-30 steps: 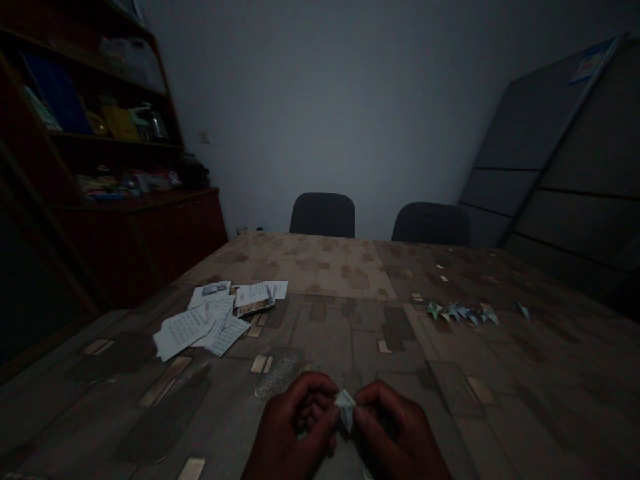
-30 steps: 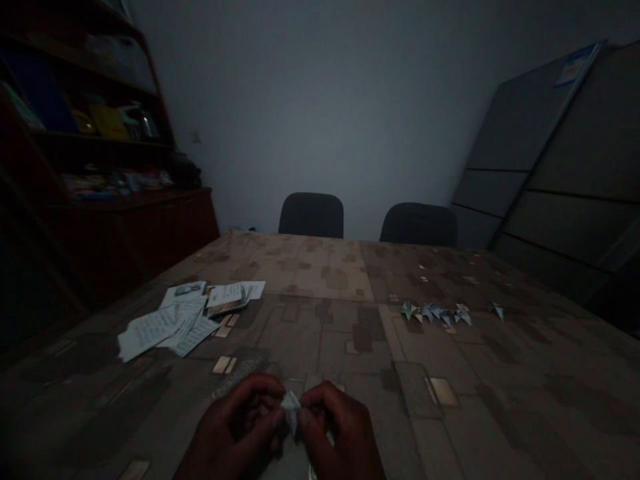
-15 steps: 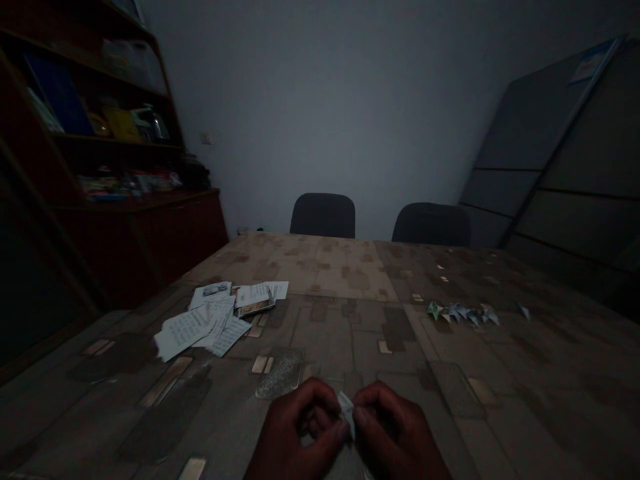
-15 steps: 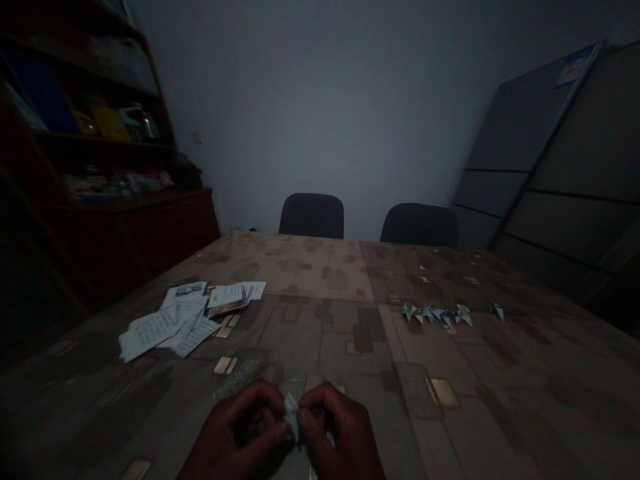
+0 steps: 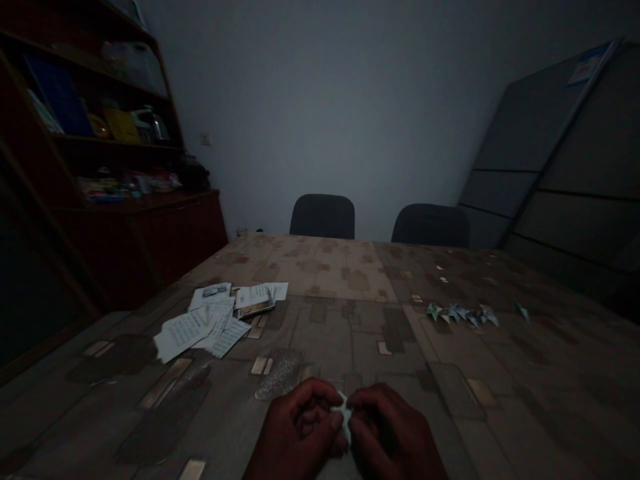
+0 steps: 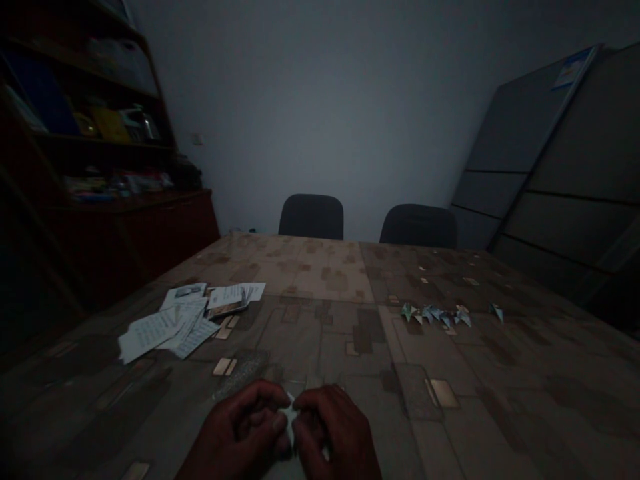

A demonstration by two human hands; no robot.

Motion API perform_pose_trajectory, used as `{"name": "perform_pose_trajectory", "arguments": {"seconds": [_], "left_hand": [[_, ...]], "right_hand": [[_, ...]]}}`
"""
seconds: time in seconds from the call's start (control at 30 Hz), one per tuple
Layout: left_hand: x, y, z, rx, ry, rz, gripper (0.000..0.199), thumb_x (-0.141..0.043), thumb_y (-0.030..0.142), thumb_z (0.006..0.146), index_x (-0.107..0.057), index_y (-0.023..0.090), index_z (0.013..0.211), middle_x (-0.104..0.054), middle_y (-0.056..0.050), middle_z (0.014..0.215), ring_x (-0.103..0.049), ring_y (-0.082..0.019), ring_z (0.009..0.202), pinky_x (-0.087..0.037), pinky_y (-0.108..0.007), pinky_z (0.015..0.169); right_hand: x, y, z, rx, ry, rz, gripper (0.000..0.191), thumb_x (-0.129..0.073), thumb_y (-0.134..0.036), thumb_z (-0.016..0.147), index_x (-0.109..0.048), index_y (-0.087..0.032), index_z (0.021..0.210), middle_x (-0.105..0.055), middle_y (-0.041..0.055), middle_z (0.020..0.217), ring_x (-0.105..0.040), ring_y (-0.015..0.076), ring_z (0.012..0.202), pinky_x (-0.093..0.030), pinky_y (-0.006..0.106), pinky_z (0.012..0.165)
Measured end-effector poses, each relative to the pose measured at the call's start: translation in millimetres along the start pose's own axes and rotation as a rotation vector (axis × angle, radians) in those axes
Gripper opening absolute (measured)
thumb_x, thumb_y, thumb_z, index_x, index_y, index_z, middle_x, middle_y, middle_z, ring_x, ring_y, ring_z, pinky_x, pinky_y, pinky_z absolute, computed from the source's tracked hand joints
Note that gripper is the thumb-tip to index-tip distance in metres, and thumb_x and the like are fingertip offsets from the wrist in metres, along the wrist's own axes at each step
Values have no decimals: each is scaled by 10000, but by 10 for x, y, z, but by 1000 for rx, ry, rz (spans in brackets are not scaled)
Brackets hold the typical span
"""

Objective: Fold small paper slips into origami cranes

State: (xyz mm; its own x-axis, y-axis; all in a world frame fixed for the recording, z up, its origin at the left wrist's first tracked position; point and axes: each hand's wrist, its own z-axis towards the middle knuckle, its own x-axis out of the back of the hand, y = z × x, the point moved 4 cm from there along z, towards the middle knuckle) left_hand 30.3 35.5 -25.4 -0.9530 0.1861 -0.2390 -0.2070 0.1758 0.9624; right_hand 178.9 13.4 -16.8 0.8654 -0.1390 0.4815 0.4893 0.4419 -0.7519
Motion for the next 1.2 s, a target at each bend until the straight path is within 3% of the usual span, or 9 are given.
{"name": "perform_pose_trajectory", "arguments": {"seconds": [0.47,0.83,1.2], "left_hand": [[14,5,-10,16,40,-11,205,-774,195,639,-715,120,820,-641,31,537,-641,-137,531,-462,-228,538],[47,-77,22,-24,-11,-4,232,-757,184,666,-730,122,888,-695,-1,567,-663,-159,562,-491,-255,573],[28,0,5,-52,4,83,215,-730,177,645,-725,144,857,-673,22,544,-643,-149,537,-461,-241,546]], "right_hand": [[-14,37,12,-2,-12,-51,231,-587,-128,766,-646,-221,969,-647,-11,746,-569,143,580,-425,233,547],[-4,17,13,4,-7,-105,289,-581,-86,731,-654,-212,982,-656,-5,742,-586,149,597,-450,241,570],[-19,53,38,16,-117,-165,266,-589,-80,778,-649,-186,1014,-673,15,780,-629,161,644,-485,251,608]]}}
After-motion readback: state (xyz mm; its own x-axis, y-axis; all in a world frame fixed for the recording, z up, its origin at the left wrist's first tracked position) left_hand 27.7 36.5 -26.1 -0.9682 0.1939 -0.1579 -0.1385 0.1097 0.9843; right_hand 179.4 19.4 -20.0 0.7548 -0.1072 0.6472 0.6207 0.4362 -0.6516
